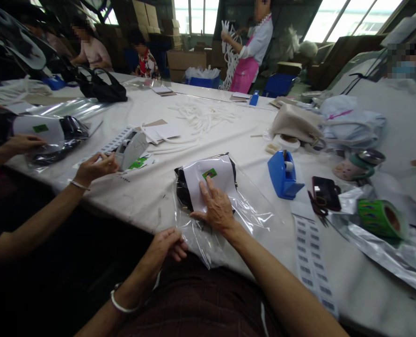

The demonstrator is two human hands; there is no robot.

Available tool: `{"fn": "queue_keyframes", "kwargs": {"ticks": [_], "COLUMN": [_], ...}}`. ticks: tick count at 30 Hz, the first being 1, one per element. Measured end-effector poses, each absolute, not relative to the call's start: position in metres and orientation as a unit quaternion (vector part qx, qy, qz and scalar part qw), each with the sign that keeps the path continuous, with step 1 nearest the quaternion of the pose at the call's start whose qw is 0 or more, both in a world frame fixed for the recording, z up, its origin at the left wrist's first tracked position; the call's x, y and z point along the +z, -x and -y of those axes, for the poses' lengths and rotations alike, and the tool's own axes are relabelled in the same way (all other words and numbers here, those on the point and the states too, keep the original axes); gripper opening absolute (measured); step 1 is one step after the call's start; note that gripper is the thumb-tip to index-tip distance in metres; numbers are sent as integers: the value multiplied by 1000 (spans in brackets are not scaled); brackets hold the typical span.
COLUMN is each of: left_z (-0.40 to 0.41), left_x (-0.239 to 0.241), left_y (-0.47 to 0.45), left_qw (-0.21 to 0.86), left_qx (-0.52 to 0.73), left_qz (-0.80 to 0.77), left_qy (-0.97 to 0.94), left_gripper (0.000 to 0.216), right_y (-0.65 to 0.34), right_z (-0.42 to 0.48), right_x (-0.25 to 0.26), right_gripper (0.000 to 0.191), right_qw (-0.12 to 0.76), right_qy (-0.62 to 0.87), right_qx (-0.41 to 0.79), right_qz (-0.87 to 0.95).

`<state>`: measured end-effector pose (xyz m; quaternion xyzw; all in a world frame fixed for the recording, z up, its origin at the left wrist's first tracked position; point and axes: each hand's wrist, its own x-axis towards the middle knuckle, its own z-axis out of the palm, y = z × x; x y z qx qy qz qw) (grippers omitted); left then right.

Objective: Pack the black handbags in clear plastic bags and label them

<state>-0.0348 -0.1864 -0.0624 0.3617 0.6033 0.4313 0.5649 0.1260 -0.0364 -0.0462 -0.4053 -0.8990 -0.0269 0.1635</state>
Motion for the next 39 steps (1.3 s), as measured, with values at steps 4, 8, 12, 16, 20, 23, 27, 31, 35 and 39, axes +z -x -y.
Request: {"fn": "queue_keyframes", "kwargs": {"ticks": [4,8,12,16,20,23,27,31,35,39], "left_z": [179,140,105,104,121,131,133,129,121,115], "left_x": [-59,-49,-30,-25,-37,-43,-40,-31,-24,-29], "left_y": [64,96,108,103,96,90,85,86,84,78], "left_qw": [174,32,164,257,252,260,277,312,295,156], "left_qx": [391,250,221,210,198,217,258,255,238,198], "left_qz": [-576,-417,-351,-329,-306,-309,-312,-321,-324,-307], "left_qy": [-697,-874,-895,-884,-897,-889,-871,-857,-867,-918], "left_gripper": [24,50,25,23,29,25,23,24,27,33], "right_y": [-126,-126,-126,-126,-126,-127,-126,-125,-125,-126], "right_z": [36,36,36,36,36,36,37,37,38,37], "right_x": [-47,-45,-45,-48,-46,-44,-44,-44,-43,-44], "right_gripper": [104,100,101,98,98,100,100,103,104,103], "right_qw": [153,145,151,155,148,145,149,150,148,144], "right_qy": [403,407,406,405,405,406,406,406,409,406], "right_qx": [-29,-38,-34,-32,-29,-23,-20,-25,-31,-33], "right_qz": [902,901,901,900,902,902,901,901,900,902]}}
